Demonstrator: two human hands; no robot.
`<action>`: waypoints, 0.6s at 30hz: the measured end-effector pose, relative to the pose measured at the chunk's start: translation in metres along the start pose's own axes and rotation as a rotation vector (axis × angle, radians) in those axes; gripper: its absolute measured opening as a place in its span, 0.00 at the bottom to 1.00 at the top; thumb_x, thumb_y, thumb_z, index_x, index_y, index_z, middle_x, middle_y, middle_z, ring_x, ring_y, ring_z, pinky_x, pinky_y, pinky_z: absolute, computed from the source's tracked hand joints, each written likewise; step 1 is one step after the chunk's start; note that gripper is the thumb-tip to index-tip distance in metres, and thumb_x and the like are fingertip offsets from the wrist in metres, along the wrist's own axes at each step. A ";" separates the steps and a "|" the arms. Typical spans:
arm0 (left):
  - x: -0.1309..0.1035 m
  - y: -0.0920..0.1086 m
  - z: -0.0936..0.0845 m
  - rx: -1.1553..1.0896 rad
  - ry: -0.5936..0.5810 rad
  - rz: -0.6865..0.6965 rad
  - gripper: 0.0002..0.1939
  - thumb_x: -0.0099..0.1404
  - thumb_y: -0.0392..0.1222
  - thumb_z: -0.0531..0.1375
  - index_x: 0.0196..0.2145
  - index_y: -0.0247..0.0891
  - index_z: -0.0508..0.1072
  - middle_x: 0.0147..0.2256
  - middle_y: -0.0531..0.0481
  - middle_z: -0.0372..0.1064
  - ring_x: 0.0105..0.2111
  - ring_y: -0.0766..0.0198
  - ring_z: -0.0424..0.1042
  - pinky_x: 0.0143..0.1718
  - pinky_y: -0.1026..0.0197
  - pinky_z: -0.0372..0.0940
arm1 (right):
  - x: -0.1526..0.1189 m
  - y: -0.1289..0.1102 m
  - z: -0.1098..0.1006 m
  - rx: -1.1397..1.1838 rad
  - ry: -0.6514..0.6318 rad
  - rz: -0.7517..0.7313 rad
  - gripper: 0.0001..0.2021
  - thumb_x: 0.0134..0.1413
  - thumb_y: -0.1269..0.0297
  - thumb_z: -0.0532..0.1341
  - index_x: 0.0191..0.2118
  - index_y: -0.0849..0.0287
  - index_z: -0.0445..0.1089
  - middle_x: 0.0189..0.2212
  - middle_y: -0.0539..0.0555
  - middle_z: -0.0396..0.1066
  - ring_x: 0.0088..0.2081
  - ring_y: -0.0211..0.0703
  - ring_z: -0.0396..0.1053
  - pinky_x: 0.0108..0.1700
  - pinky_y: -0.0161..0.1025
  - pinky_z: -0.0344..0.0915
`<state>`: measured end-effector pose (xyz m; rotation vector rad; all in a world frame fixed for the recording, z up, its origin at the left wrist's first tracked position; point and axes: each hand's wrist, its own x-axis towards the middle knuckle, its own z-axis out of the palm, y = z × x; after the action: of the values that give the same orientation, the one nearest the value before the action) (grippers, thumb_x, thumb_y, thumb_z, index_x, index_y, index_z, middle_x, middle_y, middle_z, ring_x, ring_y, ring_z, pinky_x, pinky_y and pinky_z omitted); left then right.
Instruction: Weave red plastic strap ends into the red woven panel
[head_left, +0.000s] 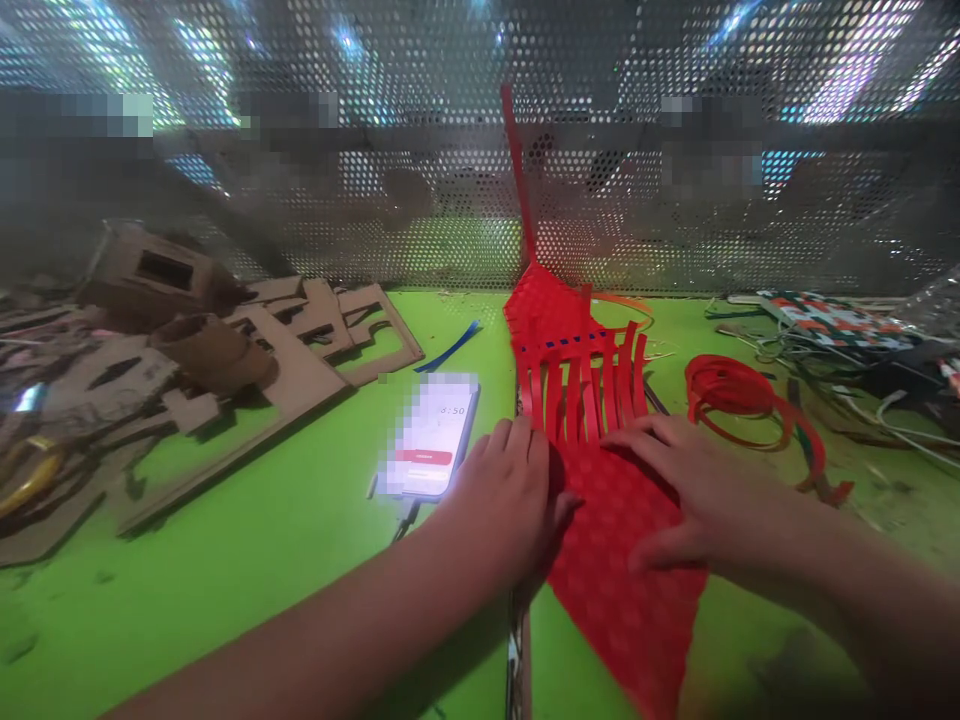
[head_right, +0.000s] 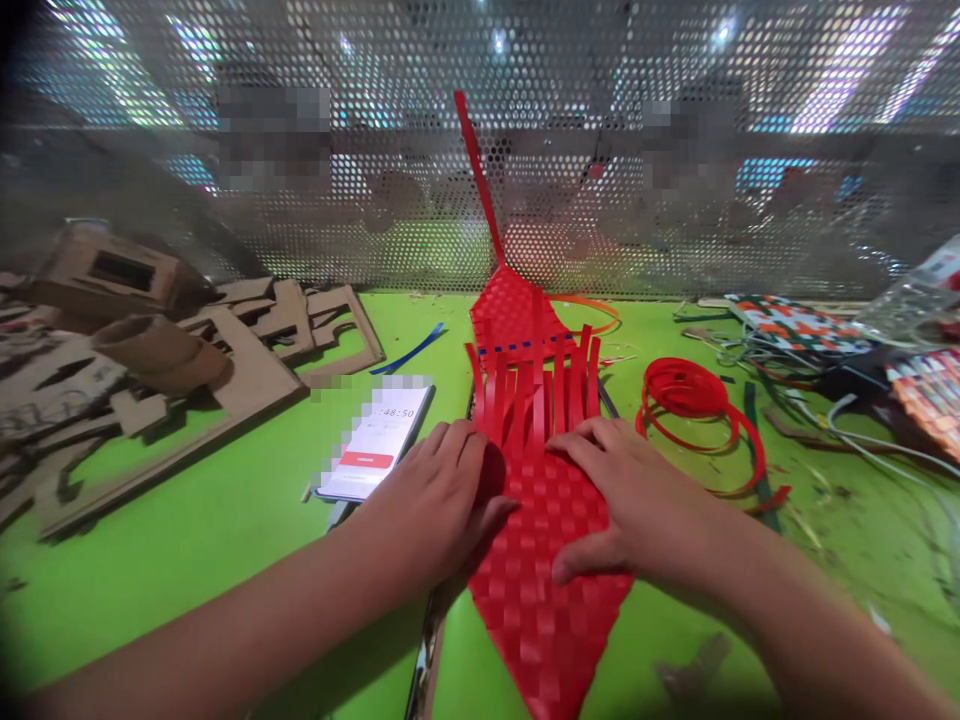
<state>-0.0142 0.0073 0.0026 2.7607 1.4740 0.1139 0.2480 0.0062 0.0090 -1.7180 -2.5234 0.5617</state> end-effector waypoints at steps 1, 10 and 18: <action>0.000 0.000 0.001 0.007 0.014 0.008 0.25 0.78 0.59 0.57 0.53 0.30 0.73 0.50 0.35 0.72 0.48 0.45 0.73 0.50 0.44 0.73 | 0.000 -0.001 0.000 0.002 0.003 0.000 0.56 0.37 0.37 0.79 0.73 0.48 0.65 0.66 0.63 0.65 0.61 0.72 0.67 0.61 0.62 0.68; -0.001 0.000 0.003 0.009 0.015 0.019 0.24 0.78 0.57 0.57 0.53 0.30 0.73 0.51 0.34 0.72 0.49 0.43 0.72 0.51 0.42 0.73 | 0.001 0.003 0.001 0.006 0.000 -0.014 0.57 0.37 0.36 0.78 0.73 0.47 0.64 0.66 0.63 0.65 0.61 0.72 0.67 0.62 0.61 0.67; 0.001 0.000 0.002 -0.022 -0.002 0.032 0.22 0.78 0.55 0.59 0.52 0.29 0.73 0.49 0.35 0.71 0.49 0.43 0.72 0.51 0.42 0.72 | 0.002 0.003 -0.001 -0.006 -0.022 -0.024 0.56 0.39 0.33 0.77 0.73 0.49 0.64 0.66 0.64 0.64 0.61 0.71 0.67 0.63 0.62 0.66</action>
<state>-0.0136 0.0080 0.0011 2.7668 1.4192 0.1271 0.2502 0.0090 0.0083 -1.6902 -2.5592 0.5753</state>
